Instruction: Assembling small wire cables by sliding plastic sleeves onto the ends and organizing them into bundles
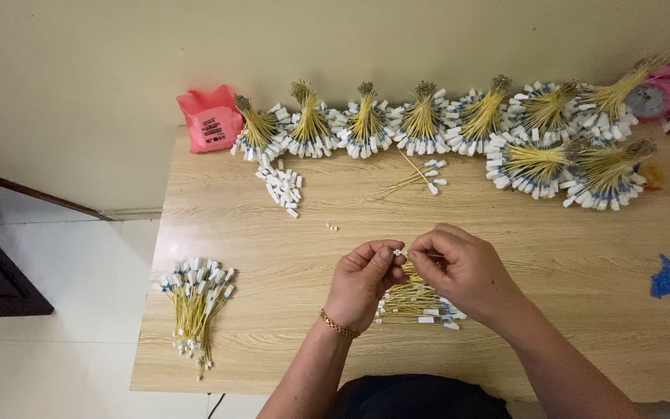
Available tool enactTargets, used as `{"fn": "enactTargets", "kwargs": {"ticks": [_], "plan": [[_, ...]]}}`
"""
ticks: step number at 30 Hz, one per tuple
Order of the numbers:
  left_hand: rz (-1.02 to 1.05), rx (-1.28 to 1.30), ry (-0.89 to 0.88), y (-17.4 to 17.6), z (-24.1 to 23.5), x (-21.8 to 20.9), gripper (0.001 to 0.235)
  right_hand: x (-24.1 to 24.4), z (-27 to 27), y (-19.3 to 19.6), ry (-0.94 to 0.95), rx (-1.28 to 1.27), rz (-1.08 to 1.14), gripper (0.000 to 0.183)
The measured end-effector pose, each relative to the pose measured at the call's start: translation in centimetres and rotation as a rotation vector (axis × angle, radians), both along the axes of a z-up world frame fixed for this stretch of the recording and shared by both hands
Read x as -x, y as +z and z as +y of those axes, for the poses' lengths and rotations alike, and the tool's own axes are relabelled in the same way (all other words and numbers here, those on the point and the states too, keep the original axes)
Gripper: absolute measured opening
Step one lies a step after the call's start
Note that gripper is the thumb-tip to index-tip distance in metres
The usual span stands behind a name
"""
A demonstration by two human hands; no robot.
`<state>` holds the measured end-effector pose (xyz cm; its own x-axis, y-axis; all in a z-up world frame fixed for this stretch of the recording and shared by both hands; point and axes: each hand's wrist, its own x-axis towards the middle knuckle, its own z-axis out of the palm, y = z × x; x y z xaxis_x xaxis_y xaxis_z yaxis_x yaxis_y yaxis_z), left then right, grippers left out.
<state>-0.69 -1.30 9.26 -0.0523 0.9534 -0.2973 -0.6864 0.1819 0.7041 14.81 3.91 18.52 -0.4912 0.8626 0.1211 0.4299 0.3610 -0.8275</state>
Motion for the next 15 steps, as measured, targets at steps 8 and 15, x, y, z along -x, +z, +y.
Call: {"fn": "enactTargets", "kwargs": {"ticks": [8, 15], "plan": [[0.04, -0.007, 0.018, -0.52, 0.23, -0.05, 0.021, 0.42, -0.1, 0.69, -0.033, 0.012, -0.035, 0.007], [0.142, -0.029, 0.024, -0.28, 0.15, 0.16, 0.02, 0.48, 0.12, 0.25, -0.052, 0.025, -0.104, 0.011]]}}
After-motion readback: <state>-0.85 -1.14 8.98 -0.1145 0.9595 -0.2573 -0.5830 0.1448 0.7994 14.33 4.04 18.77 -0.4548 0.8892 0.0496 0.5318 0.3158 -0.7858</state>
